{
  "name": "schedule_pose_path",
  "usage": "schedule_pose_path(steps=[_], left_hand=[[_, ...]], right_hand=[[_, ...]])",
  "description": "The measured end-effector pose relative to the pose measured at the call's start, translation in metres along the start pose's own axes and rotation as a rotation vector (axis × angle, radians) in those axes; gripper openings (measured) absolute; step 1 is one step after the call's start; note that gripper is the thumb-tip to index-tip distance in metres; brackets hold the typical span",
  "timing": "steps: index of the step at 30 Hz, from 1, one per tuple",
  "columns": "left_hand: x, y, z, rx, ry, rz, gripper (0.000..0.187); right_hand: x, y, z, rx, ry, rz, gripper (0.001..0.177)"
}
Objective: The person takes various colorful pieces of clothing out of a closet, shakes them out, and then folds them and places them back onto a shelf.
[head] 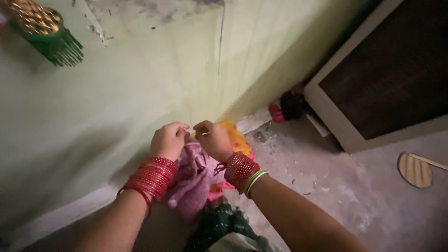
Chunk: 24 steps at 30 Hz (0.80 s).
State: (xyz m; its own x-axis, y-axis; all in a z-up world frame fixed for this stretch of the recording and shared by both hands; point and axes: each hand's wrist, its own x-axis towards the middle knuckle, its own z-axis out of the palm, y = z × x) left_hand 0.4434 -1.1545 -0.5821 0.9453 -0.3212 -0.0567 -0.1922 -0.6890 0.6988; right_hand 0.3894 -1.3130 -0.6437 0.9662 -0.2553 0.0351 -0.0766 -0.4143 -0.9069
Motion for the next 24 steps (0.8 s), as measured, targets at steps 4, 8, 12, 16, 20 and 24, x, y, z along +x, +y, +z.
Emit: schedule_pose_path(steps=[4,8,12,16,20,24], left_hand=[[-0.002,-0.006,0.011,-0.069,0.025,-0.02,0.021],[-0.005,-0.007,0.016,-0.079,0.085,-0.049,0.022],[-0.011,0.008,-0.003,-0.13,0.103,-0.13,0.022],[-0.031,0.028,-0.035,-0.112,0.199,-0.155,0.022],[-0.055,0.043,-0.07,-0.201,0.272,-0.223,0.023],[-0.079,0.046,-0.111,-0.226,0.353,-0.197,0.024]], right_hand=[[0.004,0.015,-0.001,-0.028,-0.02,-0.075,0.024],[0.013,0.004,-0.01,-0.012,-0.075,-0.095,0.022],[0.026,-0.025,-0.014,0.026,-0.126,-0.143,0.023],[0.027,-0.069,-0.009,0.039,-0.18,-0.165,0.022],[0.023,-0.114,-0.003,0.113,-0.282,-0.244,0.02],[0.02,-0.16,0.007,0.101,-0.34,-0.328,0.019]])
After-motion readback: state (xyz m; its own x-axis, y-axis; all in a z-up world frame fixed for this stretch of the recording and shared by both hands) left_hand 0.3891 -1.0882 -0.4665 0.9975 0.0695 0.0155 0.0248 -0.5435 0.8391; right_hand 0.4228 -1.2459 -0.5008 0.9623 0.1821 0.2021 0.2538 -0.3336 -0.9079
